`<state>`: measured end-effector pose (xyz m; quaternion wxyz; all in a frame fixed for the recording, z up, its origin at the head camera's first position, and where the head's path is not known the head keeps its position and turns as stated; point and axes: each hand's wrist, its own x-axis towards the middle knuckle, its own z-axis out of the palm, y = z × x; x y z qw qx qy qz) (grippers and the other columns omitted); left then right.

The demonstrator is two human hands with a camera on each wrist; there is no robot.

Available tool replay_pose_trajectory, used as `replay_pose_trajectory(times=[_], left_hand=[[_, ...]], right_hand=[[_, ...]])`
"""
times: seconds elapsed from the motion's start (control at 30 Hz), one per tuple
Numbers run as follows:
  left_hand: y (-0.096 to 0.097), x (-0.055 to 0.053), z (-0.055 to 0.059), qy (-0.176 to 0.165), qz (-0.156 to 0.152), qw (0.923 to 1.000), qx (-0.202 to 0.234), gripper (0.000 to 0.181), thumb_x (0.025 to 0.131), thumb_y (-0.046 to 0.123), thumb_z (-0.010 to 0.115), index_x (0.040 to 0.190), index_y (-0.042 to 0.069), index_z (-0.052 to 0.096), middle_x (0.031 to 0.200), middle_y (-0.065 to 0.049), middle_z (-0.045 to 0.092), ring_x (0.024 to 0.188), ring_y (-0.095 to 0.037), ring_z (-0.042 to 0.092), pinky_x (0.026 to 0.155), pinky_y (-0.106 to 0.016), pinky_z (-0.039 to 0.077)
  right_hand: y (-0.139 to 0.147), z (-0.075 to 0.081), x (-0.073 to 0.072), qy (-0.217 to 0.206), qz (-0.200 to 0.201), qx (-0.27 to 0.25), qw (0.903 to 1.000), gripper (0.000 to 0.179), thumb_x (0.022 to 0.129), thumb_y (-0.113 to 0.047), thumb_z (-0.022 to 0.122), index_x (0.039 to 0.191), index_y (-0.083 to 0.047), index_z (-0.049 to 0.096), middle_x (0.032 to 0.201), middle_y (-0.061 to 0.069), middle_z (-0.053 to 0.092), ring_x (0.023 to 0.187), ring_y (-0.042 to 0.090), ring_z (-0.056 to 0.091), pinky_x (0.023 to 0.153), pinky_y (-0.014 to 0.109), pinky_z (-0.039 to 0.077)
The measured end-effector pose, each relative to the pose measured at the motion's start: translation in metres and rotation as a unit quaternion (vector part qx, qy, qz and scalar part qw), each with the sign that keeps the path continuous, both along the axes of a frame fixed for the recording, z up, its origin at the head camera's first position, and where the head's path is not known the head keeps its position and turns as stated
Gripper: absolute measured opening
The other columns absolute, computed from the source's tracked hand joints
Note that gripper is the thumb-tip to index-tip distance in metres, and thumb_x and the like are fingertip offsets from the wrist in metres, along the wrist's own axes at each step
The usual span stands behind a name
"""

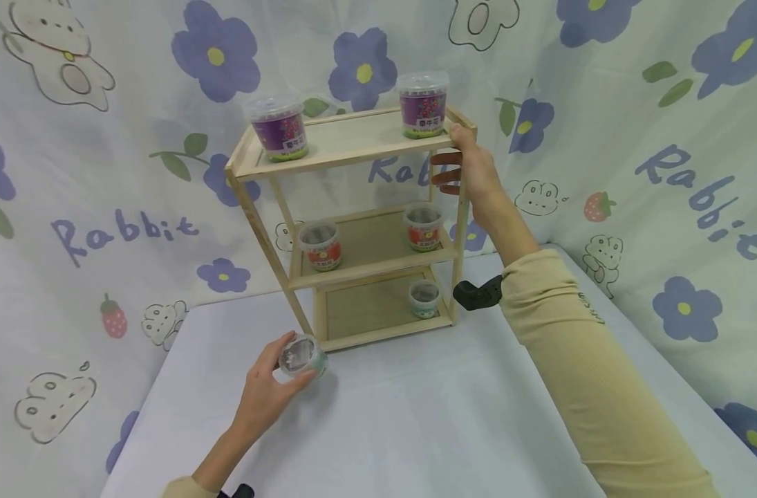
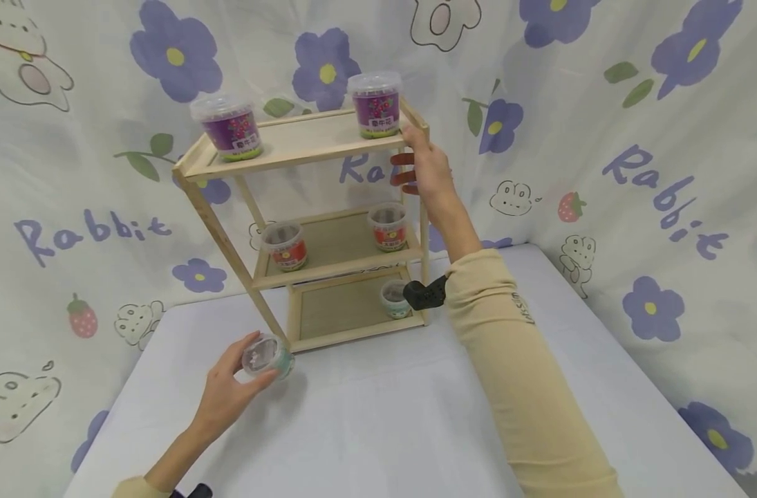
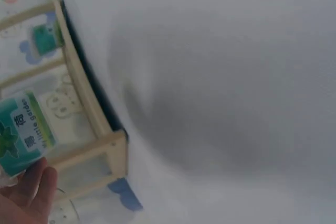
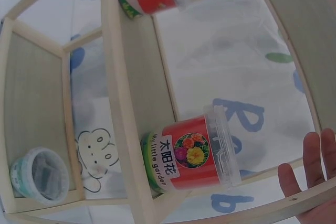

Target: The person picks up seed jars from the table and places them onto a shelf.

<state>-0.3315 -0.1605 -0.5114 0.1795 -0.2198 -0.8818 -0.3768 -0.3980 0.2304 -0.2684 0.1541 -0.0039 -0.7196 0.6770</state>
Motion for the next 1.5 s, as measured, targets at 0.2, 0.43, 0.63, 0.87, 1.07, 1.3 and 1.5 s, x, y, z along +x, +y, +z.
replay_pose_trajectory(times=[0.2,0.43,0.63,0.87,1.07,1.3,1.5], left_hand=[[0.023,-0.002,0.01,0.012,-0.022,0.9996,0.011,0.079,0.076,0.022,0.087,0.143,0.006,0.048,0.134,-0.01,0.059,0.109,-0.021,0.059,0.081,-0.034,0.053],[0.042,-0.012,0.016,0.018,-0.028,0.9989,0.033,0.077,0.075,0.021,0.087,0.142,0.009,0.05,0.134,-0.011,0.059,0.107,-0.023,0.061,0.081,-0.032,0.054],[0.061,-0.025,0.019,-0.01,-0.036,0.998,0.051,0.077,0.079,0.026,0.085,0.143,0.007,0.047,0.137,-0.016,0.056,0.114,-0.031,0.06,0.083,-0.046,0.054],[0.083,-0.04,0.022,-0.054,-0.018,0.9966,0.06,0.078,0.084,0.035,0.08,0.146,0.007,0.043,0.148,-0.016,0.047,0.128,-0.036,0.051,0.088,-0.052,0.053],[0.096,-0.053,0.022,-0.096,0.007,0.9941,0.05,0.08,0.087,0.042,0.074,0.15,0.01,0.037,0.149,-0.017,0.044,0.13,-0.038,0.049,0.094,-0.055,0.049],[0.104,-0.07,0.011,-0.144,0.047,0.9879,0.033,0.079,0.089,0.039,0.071,0.152,0.014,0.031,0.152,-0.021,0.037,0.133,-0.045,0.044,0.103,-0.06,0.04],[0.104,-0.079,-0.001,-0.16,0.069,0.9844,0.03,0.077,0.09,0.035,0.072,0.151,0.011,0.031,0.15,-0.022,0.037,0.13,-0.047,0.046,0.102,-0.061,0.042]], right_hand=[[0.002,-0.001,0.0,-0.001,0.0,-0.001,1.0,0.062,0.099,-0.058,0.032,0.132,-0.012,0.056,0.109,0.002,0.063,0.089,0.021,0.063,0.09,0.04,0.048],[0.001,-0.001,0.0,0.001,0.004,0.0,1.0,0.062,0.099,-0.058,0.032,0.133,-0.012,0.056,0.109,0.002,0.063,0.09,0.022,0.063,0.09,0.04,0.049],[0.002,-0.001,0.0,0.004,0.002,0.002,1.0,0.062,0.099,-0.059,0.032,0.133,-0.012,0.056,0.108,0.002,0.063,0.09,0.022,0.063,0.089,0.04,0.048],[0.001,-0.002,-0.001,0.006,0.004,0.003,1.0,0.062,0.099,-0.058,0.032,0.133,-0.012,0.056,0.11,0.004,0.064,0.091,0.023,0.063,0.088,0.039,0.049],[0.001,-0.002,0.0,0.008,0.004,0.003,1.0,0.061,0.099,-0.058,0.032,0.132,-0.012,0.057,0.107,0.002,0.064,0.089,0.023,0.063,0.088,0.039,0.049],[0.002,-0.002,0.0,0.009,0.005,0.002,0.9999,0.061,0.099,-0.058,0.033,0.131,-0.012,0.057,0.106,0.001,0.064,0.089,0.023,0.063,0.088,0.039,0.049],[0.001,-0.001,0.0,0.008,0.007,0.007,0.9999,0.061,0.099,-0.058,0.032,0.133,-0.012,0.056,0.107,0.002,0.063,0.091,0.024,0.063,0.088,0.039,0.049]])
